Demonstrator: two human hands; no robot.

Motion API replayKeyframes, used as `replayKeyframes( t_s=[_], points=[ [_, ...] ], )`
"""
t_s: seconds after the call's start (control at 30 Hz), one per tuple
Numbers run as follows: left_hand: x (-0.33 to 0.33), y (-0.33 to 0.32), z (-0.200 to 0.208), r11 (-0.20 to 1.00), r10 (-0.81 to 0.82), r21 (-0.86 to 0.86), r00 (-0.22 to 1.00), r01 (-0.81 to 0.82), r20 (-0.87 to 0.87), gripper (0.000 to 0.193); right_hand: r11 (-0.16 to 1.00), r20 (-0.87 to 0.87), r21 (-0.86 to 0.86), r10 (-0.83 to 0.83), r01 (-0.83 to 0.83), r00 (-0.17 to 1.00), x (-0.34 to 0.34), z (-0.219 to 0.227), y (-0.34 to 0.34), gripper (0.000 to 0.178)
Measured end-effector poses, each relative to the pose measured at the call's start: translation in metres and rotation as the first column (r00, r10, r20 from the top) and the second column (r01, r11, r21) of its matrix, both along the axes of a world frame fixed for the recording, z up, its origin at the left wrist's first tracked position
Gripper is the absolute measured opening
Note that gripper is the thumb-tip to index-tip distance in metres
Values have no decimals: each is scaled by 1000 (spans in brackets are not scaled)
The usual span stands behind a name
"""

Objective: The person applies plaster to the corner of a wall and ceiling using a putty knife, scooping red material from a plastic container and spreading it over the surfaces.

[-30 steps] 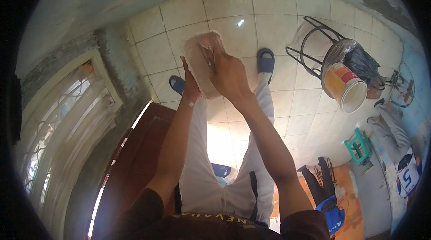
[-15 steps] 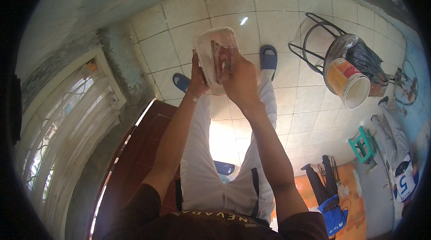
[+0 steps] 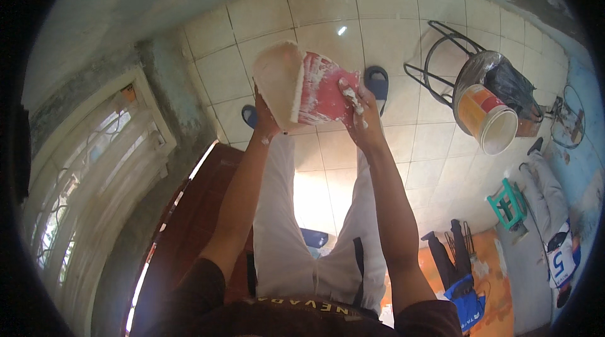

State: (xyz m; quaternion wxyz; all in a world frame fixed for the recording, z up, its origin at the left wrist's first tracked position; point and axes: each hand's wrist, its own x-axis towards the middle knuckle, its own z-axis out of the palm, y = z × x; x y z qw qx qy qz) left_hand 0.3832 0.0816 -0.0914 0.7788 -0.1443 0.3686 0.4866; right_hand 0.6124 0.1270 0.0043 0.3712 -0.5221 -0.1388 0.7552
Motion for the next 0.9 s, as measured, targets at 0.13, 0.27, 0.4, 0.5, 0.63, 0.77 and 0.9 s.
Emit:
replayKeyframes(
  t_s=[0.13,0.27,0.4,0.5,0.63,0.77,0.9],
  points=[
    [-9,9,0,1000,-9,26,996,7,91,84,997,-97,10,-81,82,992,2,-47,-8,38],
    [-27,16,3,999,40,-9,970,-39,238,84,934,-232,-104,-356,341,905,-22,-87,29,33],
    [-51,4,-14,1000,20,0,998,-20,66,80,863,-359,-127,-499,489,789,-59,-156,112,20],
    [-76,-5,-24,994,87,50,991,-93,105,79,876,-309,-181,-481,446,820,-102,-213,173,21],
    [-101,-7,-54,994,104,38,994,-102,-38,80,875,-239,92,-443,474,864,-134,-290,233,19],
    [-127,-30,-76,996,83,-17,996,-84,-27,79,906,-137,273,-297,324,945,-111,-268,304,27],
    [-158,-58,-51,985,169,-24,984,-170,-50,76,718,401,657,-74,-230,913,-132,-117,287,25]
  ],
)
